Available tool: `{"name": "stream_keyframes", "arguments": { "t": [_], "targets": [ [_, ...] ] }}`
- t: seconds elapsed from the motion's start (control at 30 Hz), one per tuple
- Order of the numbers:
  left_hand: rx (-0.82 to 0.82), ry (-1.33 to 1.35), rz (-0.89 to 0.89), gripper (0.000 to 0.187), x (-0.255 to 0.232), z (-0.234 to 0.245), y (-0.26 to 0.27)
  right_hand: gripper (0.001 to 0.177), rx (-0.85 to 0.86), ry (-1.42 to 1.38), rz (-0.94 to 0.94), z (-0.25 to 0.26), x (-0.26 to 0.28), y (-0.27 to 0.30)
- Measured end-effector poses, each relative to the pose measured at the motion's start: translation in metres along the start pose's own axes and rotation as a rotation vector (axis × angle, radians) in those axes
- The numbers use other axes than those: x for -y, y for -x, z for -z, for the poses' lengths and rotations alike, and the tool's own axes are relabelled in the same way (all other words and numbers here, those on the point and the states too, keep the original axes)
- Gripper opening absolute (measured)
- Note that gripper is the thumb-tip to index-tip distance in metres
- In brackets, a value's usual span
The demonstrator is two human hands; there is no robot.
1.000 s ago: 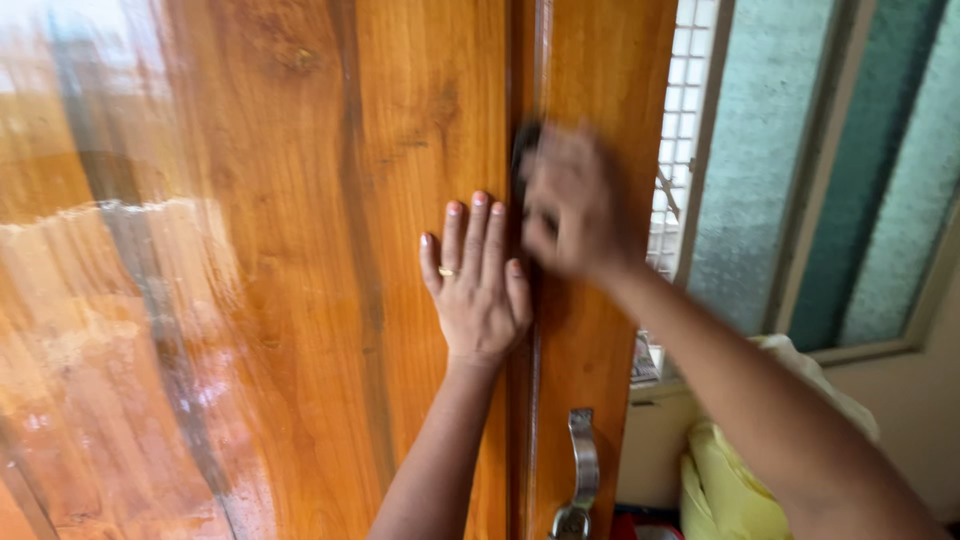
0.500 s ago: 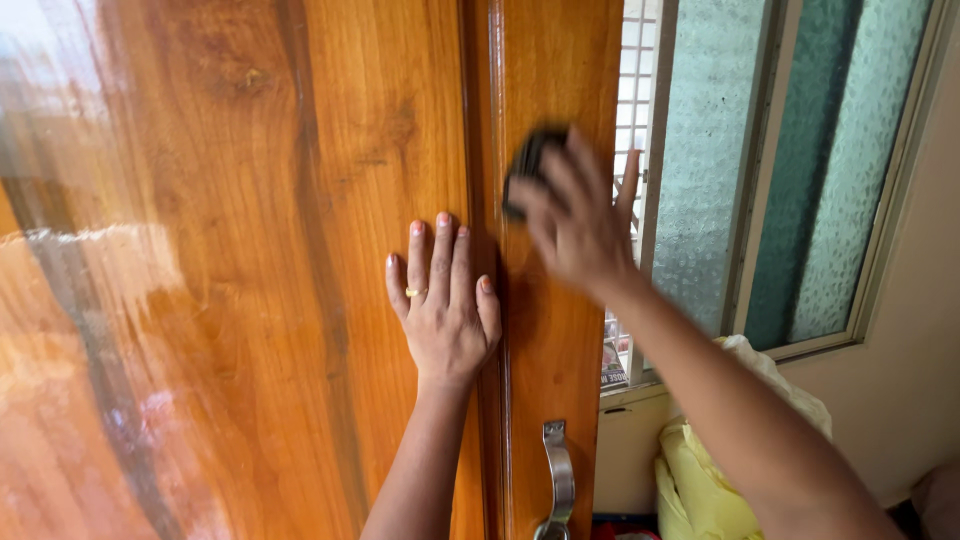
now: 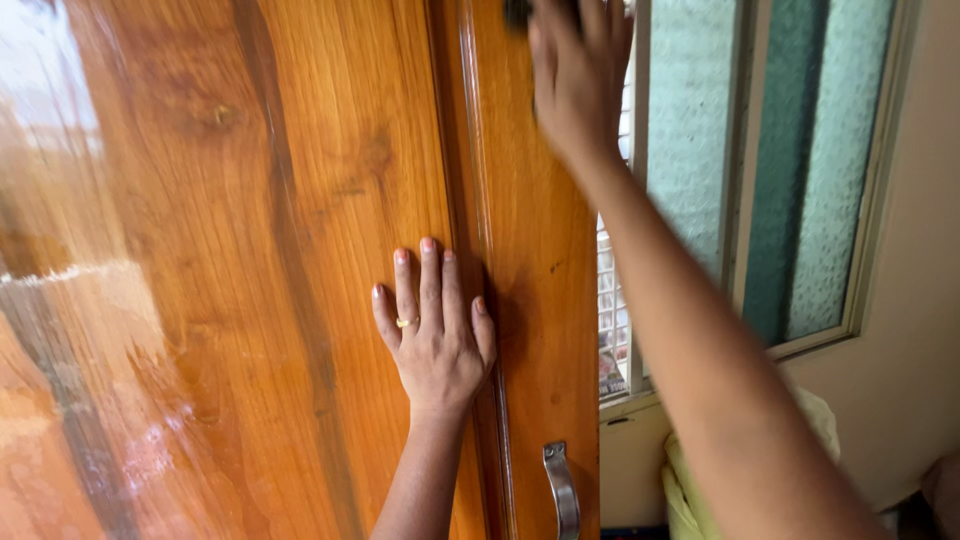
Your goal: The person scrubs a wooden door with a dark scouring pad, repeatedly dipping it into a white bucket of liquid. They clean the door surface, the metal latch, and the handle area, focusing on removing dirt from the wood grain and hardware.
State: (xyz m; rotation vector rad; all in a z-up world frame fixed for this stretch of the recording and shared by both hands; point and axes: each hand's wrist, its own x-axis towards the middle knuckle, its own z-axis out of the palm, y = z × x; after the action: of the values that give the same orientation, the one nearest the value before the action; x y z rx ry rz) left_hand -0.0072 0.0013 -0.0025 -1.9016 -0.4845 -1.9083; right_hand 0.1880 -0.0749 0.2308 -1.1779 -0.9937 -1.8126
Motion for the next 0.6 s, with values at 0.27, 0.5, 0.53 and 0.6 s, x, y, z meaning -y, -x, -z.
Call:
{"name": "stream_keyframes", "arguments": {
  "t": [0.27,0.5,0.53,0.6],
  "targets": [
    [-0.006,0.024,0.019,0.052,-0.002,0.0,0.0,0.053,0.28,0.024,-0.323,0.099,0.091,0.189],
    [0.037,-0.022,0.008,0.055,-0.003,-0.002,0.004,0.069,0.543,0.007,-0.222,0.165,0.118,0.34],
    [0.043,-0.036,0.009,0.054,-0.002,-0.003,0.004,0.07,0.582,0.006,-0.213,0.167,0.116,0.346],
    [0.053,-0.038,0.01,0.055,-0.002,-0.002,0.006,0.067,0.54,0.023,-0.174,0.162,0.108,0.34]
  ]
}}
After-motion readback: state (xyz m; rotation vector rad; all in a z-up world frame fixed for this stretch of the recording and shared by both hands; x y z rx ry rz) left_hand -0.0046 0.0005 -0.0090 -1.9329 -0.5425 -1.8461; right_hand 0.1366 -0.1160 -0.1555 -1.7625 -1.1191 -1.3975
